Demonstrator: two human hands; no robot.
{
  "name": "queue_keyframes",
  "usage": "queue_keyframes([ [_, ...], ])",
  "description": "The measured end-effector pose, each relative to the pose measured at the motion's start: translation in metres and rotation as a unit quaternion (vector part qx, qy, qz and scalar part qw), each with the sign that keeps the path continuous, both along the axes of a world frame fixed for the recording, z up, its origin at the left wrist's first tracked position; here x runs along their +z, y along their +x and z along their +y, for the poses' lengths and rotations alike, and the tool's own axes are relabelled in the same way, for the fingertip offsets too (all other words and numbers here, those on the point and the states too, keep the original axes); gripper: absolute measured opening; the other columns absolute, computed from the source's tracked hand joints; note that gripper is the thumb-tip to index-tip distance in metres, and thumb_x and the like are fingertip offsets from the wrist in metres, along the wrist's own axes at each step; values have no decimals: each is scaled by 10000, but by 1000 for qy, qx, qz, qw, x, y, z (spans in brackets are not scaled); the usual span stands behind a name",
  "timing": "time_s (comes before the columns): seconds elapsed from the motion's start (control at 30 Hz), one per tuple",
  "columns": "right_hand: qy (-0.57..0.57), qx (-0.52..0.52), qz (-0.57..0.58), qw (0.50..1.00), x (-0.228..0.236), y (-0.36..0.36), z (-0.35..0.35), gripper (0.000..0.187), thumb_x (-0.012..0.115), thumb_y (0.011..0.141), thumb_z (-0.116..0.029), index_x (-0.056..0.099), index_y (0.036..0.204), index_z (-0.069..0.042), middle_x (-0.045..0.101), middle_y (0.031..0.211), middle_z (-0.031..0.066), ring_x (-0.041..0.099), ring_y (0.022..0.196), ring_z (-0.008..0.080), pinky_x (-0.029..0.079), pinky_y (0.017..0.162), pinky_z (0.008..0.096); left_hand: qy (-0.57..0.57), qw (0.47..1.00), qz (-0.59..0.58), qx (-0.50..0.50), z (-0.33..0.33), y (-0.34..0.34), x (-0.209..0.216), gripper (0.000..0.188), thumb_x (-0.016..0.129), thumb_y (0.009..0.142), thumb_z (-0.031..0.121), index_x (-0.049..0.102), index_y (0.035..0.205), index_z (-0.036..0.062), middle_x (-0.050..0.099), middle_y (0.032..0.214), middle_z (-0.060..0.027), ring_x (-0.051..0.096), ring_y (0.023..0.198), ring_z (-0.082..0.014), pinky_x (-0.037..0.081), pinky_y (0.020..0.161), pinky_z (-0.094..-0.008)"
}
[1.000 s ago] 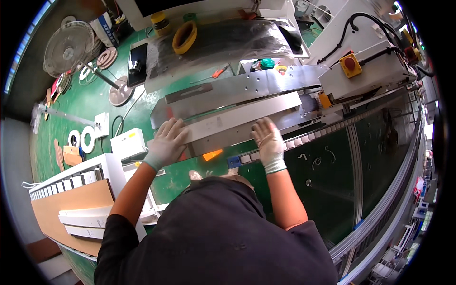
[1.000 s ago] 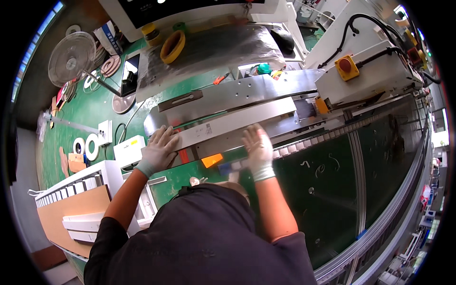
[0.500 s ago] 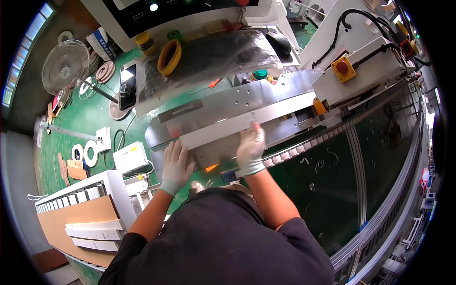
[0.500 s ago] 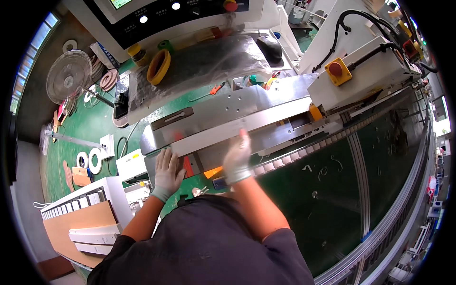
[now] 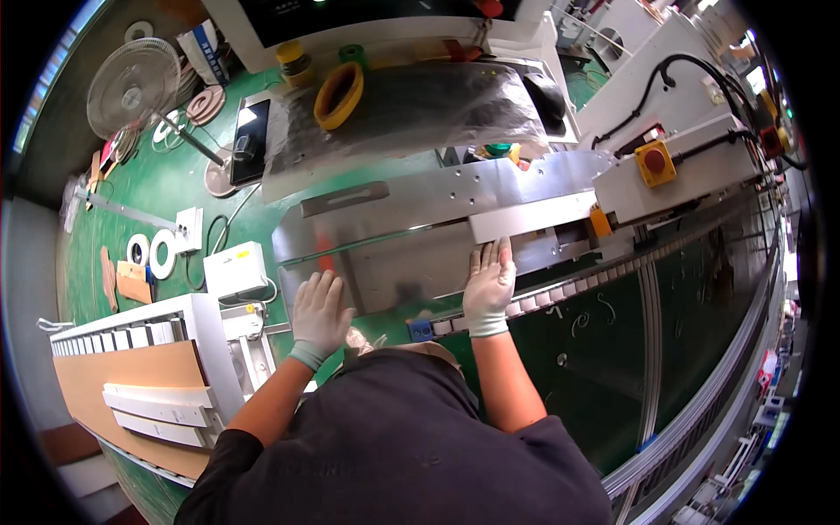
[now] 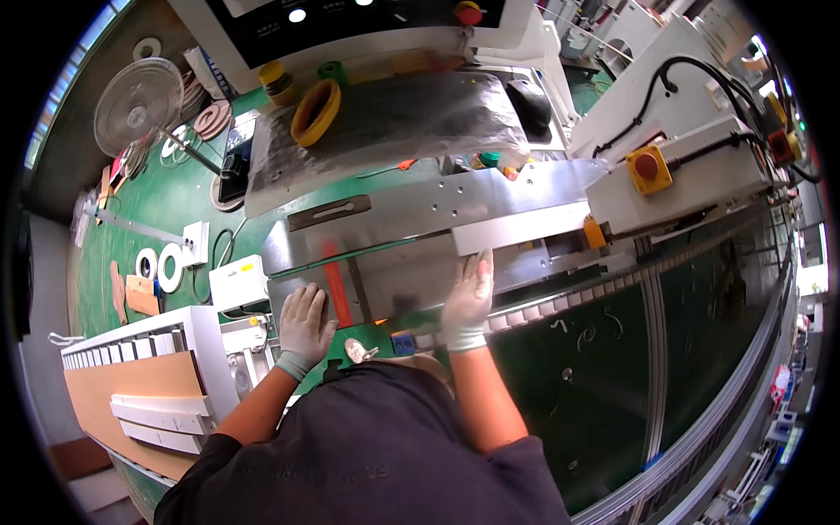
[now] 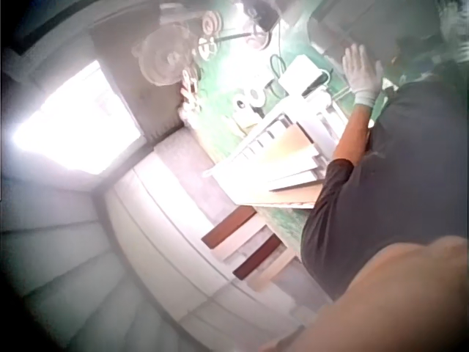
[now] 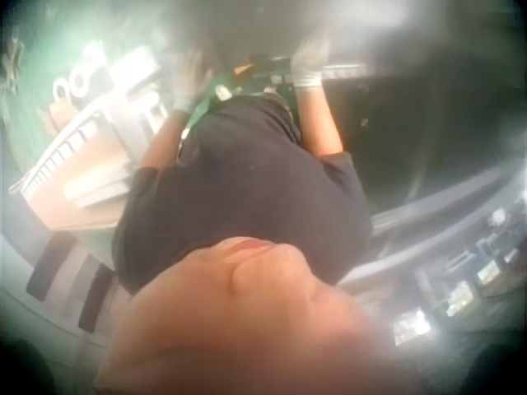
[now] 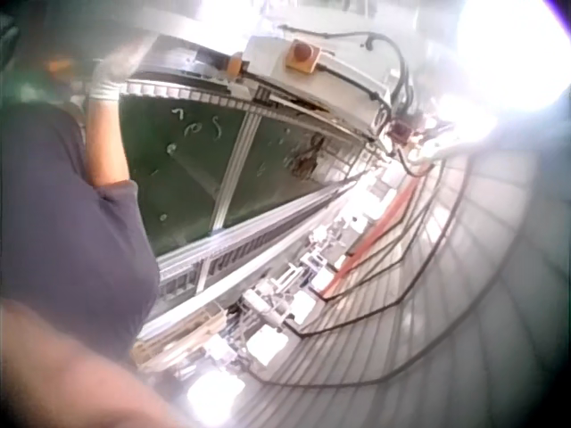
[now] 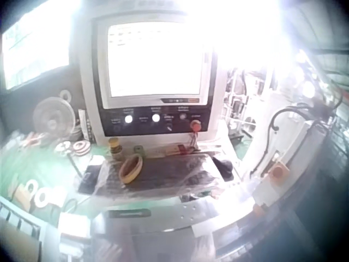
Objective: The person picks up a long wooden panel from a stack, places it onto a guide rail of an industrial machine, and then removes it; they subsequently pick up a roll of white edging tape, use a small tool to trim a portion, and then handle a blue cylindrical component.
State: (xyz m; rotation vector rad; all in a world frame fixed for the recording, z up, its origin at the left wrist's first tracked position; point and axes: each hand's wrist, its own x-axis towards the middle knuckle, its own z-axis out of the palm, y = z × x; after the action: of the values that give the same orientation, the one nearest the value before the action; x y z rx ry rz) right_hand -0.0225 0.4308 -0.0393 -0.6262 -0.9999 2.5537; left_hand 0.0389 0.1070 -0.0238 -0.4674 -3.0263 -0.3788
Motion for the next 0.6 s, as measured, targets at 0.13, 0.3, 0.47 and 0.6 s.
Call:
queue_keyframes([
  [0.13, -101, -67, -27, 992, 22, -17, 44, 720, 459, 1045, -484, 355, 1582, -17, 207, 1710, 163, 162, 1585, 287, 139, 1286, 457, 8, 1000, 10, -6, 6, -1, 2, 656, 708, 861, 347, 540, 1426, 58, 503, 1518, -182, 435, 1428, -400, 307, 1197, -549],
  [0.3, -102, -18, -73, 992, 41, -52, 113, 743, 519, 982, -571, 479, 1478, -20, 443, 1470, 203, 390, 1361, 315, 271, 1210, 482, 17, 999, 34, 2, 4, -2, 5, 639, 682, 879, 370, 544, 1429, 75, 512, 1501, -185, 446, 1413, -408, 304, 1196, -551],
  [0.47, -25, 3, -152, 988, 1, -70, 121, 263, 512, 1021, -362, 631, 913, -155, 507, 642, -12, 494, 572, 191, 431, 561, 388, 56, 997, -54, 6, -12, -7, 42, 513, 715, 849, 326, 598, 1276, 67, 568, 1371, -178, 498, 1321, -398, 380, 1126, -527],
  [0.6, 130, 28, -49, 990, -40, -45, 88, 260, 545, 1049, -303, 680, 1117, -90, 692, 966, 58, 667, 886, 159, 552, 712, 391, 107, 989, 94, -27, -82, -5, 1, 452, 732, 812, 244, 610, 1205, 57, 575, 1299, -180, 521, 1250, -387, 433, 1050, -501],
])
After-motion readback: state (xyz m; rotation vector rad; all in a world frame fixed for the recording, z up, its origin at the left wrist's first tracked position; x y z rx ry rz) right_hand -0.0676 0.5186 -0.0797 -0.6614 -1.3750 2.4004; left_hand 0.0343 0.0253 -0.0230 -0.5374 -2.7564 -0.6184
